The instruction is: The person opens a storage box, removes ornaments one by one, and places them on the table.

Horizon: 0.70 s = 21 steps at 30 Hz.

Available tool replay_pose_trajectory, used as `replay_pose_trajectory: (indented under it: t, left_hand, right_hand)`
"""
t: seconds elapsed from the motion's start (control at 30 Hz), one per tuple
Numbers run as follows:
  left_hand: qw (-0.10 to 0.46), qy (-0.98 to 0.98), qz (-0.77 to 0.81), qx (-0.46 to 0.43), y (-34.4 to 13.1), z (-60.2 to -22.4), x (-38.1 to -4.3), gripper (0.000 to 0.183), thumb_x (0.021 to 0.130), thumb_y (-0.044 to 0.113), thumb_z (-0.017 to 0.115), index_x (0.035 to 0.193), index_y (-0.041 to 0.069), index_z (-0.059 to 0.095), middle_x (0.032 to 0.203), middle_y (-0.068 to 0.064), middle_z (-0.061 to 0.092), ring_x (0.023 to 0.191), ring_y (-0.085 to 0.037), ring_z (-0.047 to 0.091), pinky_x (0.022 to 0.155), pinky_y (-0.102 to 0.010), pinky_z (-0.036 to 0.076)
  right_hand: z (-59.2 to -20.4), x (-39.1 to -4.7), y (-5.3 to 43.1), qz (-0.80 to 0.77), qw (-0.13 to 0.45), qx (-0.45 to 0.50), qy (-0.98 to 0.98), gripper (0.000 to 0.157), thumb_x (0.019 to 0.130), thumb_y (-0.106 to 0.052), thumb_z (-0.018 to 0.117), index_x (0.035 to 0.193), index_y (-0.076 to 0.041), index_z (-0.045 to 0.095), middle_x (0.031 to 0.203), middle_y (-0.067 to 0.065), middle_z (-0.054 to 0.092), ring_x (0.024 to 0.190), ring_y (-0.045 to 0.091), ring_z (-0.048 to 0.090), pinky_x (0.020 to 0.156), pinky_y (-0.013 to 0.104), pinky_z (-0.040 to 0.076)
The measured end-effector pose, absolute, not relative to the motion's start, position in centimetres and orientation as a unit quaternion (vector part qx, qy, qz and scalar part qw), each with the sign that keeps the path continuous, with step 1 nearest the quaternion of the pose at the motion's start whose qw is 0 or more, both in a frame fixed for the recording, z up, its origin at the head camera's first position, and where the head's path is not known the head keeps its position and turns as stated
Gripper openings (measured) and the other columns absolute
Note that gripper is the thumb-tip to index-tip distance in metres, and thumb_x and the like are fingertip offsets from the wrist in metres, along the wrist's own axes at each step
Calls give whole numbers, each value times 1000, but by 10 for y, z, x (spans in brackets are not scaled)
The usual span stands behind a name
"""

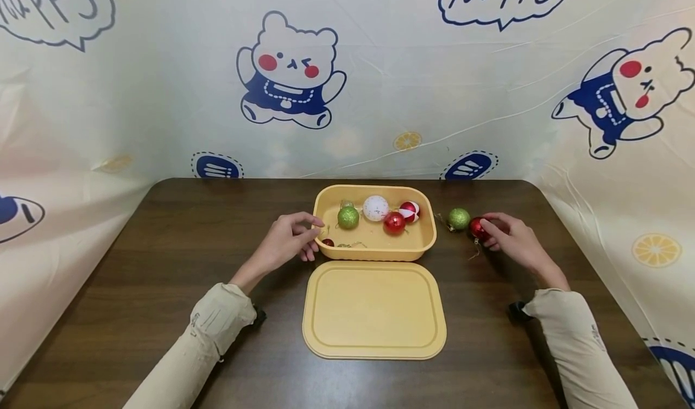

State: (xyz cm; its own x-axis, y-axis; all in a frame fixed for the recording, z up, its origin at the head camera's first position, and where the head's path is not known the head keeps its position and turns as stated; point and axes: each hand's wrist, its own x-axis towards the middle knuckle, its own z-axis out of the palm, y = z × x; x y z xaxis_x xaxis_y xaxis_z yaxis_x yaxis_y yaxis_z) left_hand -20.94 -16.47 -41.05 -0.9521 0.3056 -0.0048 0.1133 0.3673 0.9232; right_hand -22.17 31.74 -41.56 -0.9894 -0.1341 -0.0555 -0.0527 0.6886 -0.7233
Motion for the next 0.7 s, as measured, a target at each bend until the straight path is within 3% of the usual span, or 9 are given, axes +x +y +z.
replay_pose_trajectory:
  t: [0.4,0.7]
  left_hand:
    - [86,821,548,132,-165,-410,-209,24,100,7,60,121,-4,62,77,-27,68,56,-27,66,52,-36,58]
    - [84,822,548,132,-165,-410,-208,24,100,7,60,121,-4,62,77,-28,67,56,-27,66,51,-36,58]
  right_hand:
    - [-416,-220,314,-393,55,-60,916,57,101,-31,61,140,7,44,118,34,63,85,27,72,71,31,60]
    - [-422,-222,311,-372,13,-67,926,47,102,-27,60,132,8,51,114,33,65,81,28,72,66,29,60]
